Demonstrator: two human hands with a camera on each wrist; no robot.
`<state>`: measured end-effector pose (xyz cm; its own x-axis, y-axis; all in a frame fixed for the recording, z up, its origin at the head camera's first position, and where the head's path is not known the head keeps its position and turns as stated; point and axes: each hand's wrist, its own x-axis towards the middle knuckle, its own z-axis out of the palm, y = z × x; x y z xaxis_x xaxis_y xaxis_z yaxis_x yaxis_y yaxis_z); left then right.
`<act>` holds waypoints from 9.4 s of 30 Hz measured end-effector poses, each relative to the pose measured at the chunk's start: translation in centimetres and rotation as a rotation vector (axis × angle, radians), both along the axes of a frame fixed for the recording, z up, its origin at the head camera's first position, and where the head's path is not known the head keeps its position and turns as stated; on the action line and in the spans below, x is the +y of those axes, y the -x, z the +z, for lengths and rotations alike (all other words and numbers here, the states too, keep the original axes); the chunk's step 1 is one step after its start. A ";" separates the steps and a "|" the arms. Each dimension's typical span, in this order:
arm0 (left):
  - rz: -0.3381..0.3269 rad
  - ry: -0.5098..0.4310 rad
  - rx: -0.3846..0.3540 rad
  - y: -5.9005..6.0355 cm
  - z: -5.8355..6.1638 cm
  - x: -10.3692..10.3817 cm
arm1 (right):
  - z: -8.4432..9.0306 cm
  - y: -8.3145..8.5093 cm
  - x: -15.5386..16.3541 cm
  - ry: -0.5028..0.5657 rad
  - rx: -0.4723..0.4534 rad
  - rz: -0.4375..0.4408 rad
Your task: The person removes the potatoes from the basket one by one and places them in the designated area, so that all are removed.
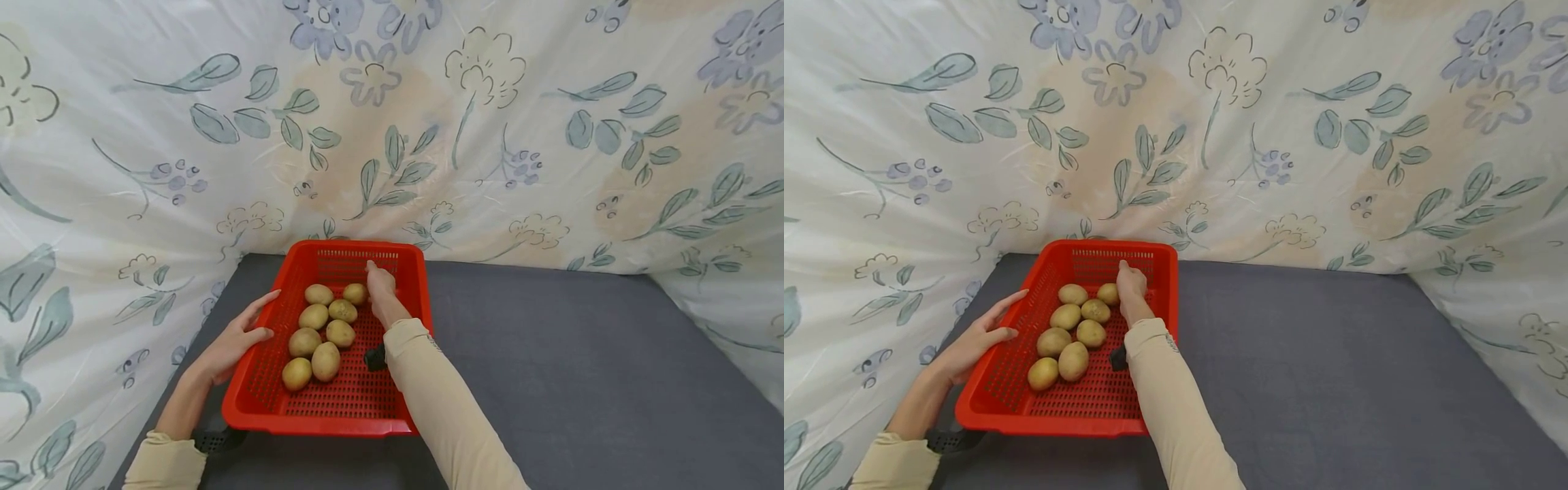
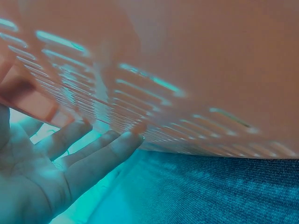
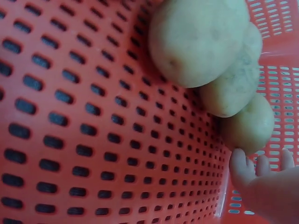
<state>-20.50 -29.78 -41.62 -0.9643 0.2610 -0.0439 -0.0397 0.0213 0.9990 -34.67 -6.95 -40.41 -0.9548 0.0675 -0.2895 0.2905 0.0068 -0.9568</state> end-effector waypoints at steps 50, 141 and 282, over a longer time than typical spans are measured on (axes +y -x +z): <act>-0.003 -0.008 0.001 -0.2 0.1 0.2 | -0.8 -1.0 -0.6 -0.283 0.131 0.094; -0.011 -0.004 0.023 -0.7 0.1 0.2 | -1.9 1.4 19.0 0.051 -0.030 0.003; -0.012 0.002 0.042 -0.6 0.0 0.3 | 3.5 -1.1 1.7 0.290 -0.010 0.259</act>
